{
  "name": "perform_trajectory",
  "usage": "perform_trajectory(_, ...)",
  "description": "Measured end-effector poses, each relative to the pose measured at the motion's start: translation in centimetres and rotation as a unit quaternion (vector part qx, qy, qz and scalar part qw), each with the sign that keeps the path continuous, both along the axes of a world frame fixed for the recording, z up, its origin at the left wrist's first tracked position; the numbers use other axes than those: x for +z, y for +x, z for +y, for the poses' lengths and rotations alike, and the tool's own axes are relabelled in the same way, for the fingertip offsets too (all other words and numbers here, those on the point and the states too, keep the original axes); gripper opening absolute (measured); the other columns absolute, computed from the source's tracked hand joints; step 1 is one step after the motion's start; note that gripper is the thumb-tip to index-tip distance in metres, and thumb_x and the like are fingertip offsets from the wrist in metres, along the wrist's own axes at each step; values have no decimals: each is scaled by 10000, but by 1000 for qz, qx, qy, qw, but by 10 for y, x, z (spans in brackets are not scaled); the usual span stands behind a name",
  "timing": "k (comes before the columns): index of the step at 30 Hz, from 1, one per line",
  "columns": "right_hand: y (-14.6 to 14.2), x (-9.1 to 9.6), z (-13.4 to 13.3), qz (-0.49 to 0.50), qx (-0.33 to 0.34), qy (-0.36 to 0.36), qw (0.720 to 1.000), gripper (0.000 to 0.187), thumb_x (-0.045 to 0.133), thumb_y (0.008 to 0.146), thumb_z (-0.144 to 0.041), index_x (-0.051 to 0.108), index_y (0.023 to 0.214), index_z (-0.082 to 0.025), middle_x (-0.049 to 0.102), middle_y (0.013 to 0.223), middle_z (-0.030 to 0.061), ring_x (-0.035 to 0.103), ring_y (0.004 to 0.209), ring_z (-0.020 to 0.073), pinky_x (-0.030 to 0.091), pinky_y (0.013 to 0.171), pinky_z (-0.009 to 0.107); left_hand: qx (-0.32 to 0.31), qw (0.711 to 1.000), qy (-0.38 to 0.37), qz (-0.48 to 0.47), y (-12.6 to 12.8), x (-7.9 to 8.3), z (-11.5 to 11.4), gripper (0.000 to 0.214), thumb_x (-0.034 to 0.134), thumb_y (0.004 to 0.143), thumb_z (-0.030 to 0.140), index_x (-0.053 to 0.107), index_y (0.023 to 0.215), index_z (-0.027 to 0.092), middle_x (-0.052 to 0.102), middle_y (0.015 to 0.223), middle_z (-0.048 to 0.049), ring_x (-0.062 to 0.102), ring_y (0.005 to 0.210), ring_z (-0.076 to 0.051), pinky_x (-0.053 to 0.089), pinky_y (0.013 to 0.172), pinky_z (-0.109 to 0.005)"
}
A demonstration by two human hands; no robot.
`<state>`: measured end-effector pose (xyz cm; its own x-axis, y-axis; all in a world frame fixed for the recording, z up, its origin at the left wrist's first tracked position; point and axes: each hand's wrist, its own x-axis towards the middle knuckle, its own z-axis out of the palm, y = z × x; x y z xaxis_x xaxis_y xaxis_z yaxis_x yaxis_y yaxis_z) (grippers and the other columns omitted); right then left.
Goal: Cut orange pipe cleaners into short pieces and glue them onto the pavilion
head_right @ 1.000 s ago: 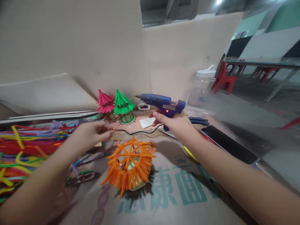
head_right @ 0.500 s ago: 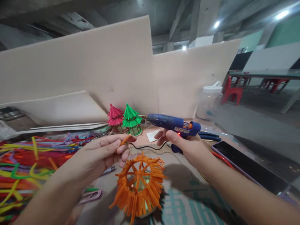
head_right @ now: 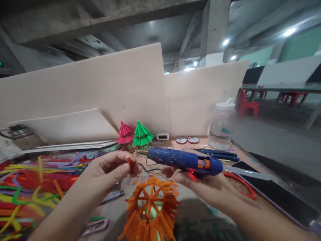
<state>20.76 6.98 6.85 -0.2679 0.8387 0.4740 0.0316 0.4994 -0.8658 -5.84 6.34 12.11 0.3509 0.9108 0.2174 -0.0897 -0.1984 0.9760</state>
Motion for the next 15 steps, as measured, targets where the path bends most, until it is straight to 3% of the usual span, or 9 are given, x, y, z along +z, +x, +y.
perform_trajectory(4,2,5,-2,-48,-9,57,997,319,680,874,-585,760,872,-276,742,810,73,718,766,273,602,659,386,27,999,2,18,-2,-1,0,285,843,797,449,773,962,227,759,838,-18,667,768,-132,513,720,-218)
perform_trajectory(7,-1,14,-4,-46,-19,88,995,345,718,837,-597,702,795,-255,677,708,48,649,645,221,546,583,331,56,997,8,54,-4,-2,1,358,825,792,521,773,995,231,748,820,-21,634,739,-128,444,615,-193)
perform_trajectory(15,-4,14,-2,6,-10,69,998,436,783,747,-637,669,971,-282,630,702,9,614,597,190,499,529,284,72,993,23,90,-5,-1,0,383,788,809,570,772,1002,240,716,806,-19,586,726,-130,397,596,-209)
